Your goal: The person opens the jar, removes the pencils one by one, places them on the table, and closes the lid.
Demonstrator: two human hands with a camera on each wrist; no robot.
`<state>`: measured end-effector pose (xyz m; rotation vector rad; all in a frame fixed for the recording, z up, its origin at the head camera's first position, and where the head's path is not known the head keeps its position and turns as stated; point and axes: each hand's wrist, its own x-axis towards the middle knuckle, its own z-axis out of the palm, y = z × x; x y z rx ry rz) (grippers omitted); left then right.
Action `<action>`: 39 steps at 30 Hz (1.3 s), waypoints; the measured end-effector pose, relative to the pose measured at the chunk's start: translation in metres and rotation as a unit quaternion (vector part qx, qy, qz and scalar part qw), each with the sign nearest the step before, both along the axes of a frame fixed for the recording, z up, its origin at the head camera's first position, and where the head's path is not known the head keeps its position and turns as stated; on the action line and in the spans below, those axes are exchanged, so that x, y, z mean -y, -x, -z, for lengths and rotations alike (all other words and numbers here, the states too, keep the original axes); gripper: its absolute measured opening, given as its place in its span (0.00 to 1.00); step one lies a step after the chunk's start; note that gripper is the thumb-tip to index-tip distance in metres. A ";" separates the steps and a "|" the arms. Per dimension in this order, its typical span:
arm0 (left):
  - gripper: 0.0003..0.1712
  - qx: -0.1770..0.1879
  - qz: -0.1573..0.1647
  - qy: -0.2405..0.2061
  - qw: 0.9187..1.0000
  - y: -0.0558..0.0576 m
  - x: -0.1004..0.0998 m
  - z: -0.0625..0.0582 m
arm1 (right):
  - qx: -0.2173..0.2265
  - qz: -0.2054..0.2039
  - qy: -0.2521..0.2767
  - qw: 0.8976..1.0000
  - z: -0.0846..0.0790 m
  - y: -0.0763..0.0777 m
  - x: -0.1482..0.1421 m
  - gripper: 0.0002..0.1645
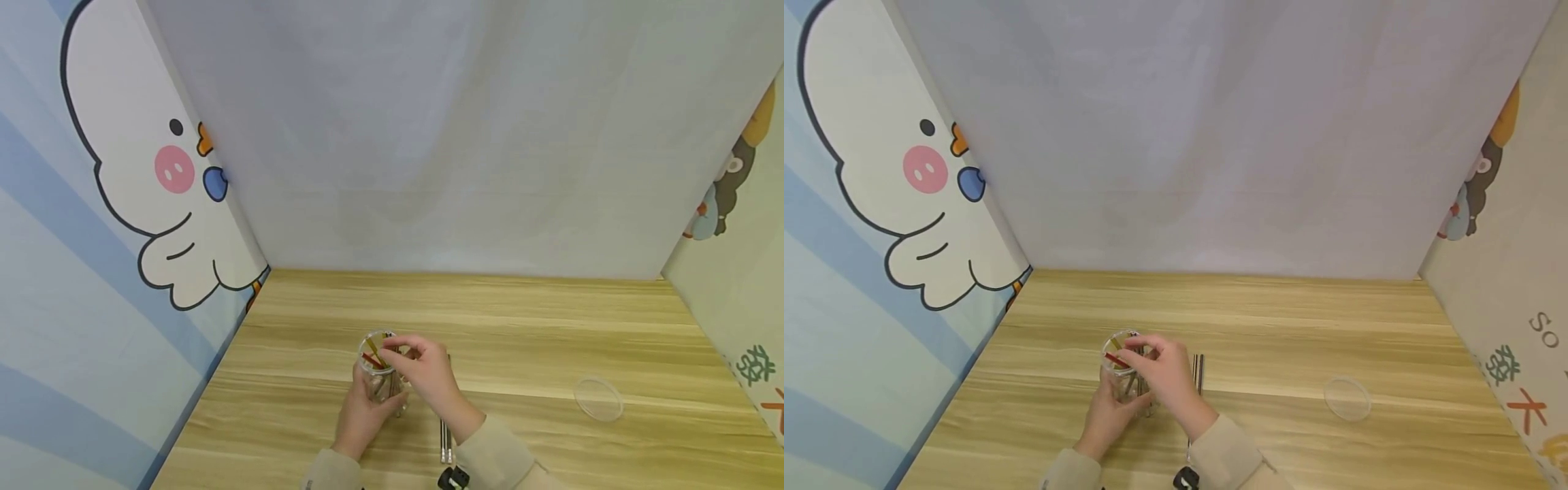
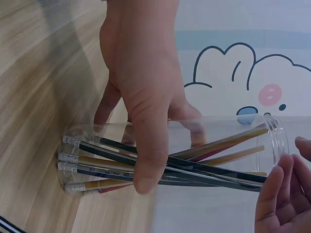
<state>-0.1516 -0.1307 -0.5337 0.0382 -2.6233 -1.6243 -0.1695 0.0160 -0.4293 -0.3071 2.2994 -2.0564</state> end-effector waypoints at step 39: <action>0.57 0.018 0.013 0.013 1.000 -0.001 0.002 -0.002 | -0.197 -0.041 -0.411 0.889 -0.022 0.014 0.015 0.10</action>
